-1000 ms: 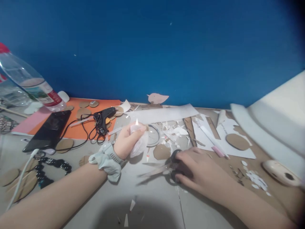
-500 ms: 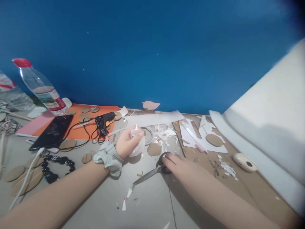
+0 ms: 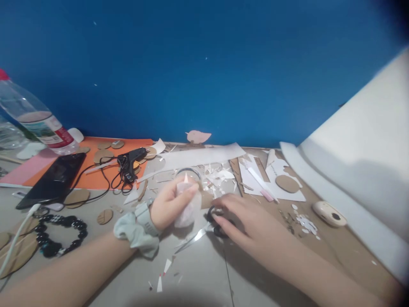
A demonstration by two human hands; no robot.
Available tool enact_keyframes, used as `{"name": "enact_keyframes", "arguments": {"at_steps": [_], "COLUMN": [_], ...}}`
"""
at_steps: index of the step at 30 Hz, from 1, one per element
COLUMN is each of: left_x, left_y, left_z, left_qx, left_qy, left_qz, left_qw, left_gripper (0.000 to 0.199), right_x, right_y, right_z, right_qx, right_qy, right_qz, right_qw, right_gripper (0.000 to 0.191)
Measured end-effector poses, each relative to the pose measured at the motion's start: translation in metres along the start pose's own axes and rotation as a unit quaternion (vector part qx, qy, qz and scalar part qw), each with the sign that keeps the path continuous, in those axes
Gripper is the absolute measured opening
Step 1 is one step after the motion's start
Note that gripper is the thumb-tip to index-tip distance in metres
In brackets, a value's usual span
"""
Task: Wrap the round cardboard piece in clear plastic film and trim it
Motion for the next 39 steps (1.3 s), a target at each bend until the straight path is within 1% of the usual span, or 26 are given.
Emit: {"name": "enact_keyframes", "arguments": {"at_steps": [2,3,4,6,8,10,13,15,18,21,25,27,28,29,31,33,34,36,38,39], "left_x": [0.007,0.010,0.011,0.010,0.006,0.002,-0.005,-0.009,-0.012,-0.011,-0.009,-0.009,-0.009,-0.009,-0.009,-0.010,-0.011,-0.013,-0.013,-0.013], "left_y": [0.007,0.010,0.012,0.013,0.011,0.009,0.005,0.003,0.002,0.000,-0.002,-0.002,-0.002,-0.002,-0.002,-0.002,-0.002,-0.002,-0.002,-0.002], "left_z": [0.016,0.022,0.028,0.033,0.034,0.031,0.024,0.020,0.017,0.015,0.016,0.017,0.018,0.018,0.017,0.015,0.013,0.012,0.012,0.012], "left_qx": [-0.046,-0.065,-0.088,-0.109,-0.116,-0.112,-0.083,-0.068,-0.067,-0.066,-0.074,-0.079,-0.084,-0.083,-0.076,-0.063,-0.058,-0.056,-0.060,-0.061], "left_qy": [0.020,0.023,0.025,0.023,0.021,0.016,-0.015,-0.033,-0.053,-0.087,-0.133,-0.152,-0.157,-0.160,-0.161,-0.163,-0.163,-0.160,-0.150,-0.144], "left_qz": [0.017,0.028,0.034,0.031,0.019,0.012,-0.005,-0.031,-0.052,-0.044,-0.031,-0.031,-0.029,-0.026,-0.025,-0.034,-0.041,-0.057,-0.067,-0.070], "left_qw": [0.999,0.997,0.995,0.993,0.993,0.993,0.996,0.997,0.995,0.993,0.988,0.985,0.984,0.983,0.984,0.984,0.984,0.984,0.985,0.985], "left_gripper": [0.022,0.020,0.018,0.017,0.016,0.015,0.016,0.020,0.021,0.018,0.021,0.022,0.022,0.021,0.020,0.022,0.023,0.024,0.023,0.023], "right_x": [0.001,0.001,0.003,0.008,0.016,0.023,0.032,0.035,0.036,0.034,0.032,0.030,0.030,0.030,0.028,0.021,0.017,0.009,0.004,0.003], "right_y": [-0.004,-0.006,-0.008,-0.010,-0.010,-0.009,-0.009,-0.010,-0.010,-0.009,-0.006,-0.006,-0.007,-0.008,-0.010,-0.005,0.000,0.009,0.016,0.018], "right_z": [0.003,0.005,0.008,0.013,0.016,0.015,0.016,0.022,0.033,0.042,0.050,0.051,0.050,0.045,0.031,0.017,0.012,0.006,0.004,0.003], "right_qx": [0.003,0.010,0.017,0.037,0.056,0.077,0.080,0.053,-0.010,-0.078,-0.161,-0.185,-0.177,-0.147,-0.043,0.063,0.104,0.166,0.205,0.212], "right_qy": [-0.147,-0.196,-0.229,-0.259,-0.276,-0.300,-0.354,-0.390,-0.423,-0.438,-0.458,-0.454,-0.445,-0.430,-0.374,-0.279,-0.225,-0.131,-0.072,-0.057], "right_qz": [0.027,0.032,0.036,0.043,0.054,0.065,0.071,0.070,0.062,0.057,0.072,0.067,0.056,0.034,-0.046,-0.139,-0.180,-0.243,-0.282,-0.291], "right_qw": [0.989,0.980,0.973,0.964,0.958,0.949,0.929,0.917,0.904,0.894,0.871,0.869,0.876,0.890,0.925,0.948,0.952,0.947,0.935,0.931], "right_gripper": [0.018,0.021,0.024,0.029,0.030,0.029,0.027,0.026,0.025,0.024,0.026,0.027,0.027,0.026,0.019,0.011,0.013,0.018,0.015,0.014]}}
Point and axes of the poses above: each hand's wrist, its own y-axis away from the middle knuckle, its own z-axis out of the palm, x = y × z, the point moved 7 cm from there along -y, towards the middle knuckle, and after that the axes turned 4 degrees about -y, right-handed, at the moved point
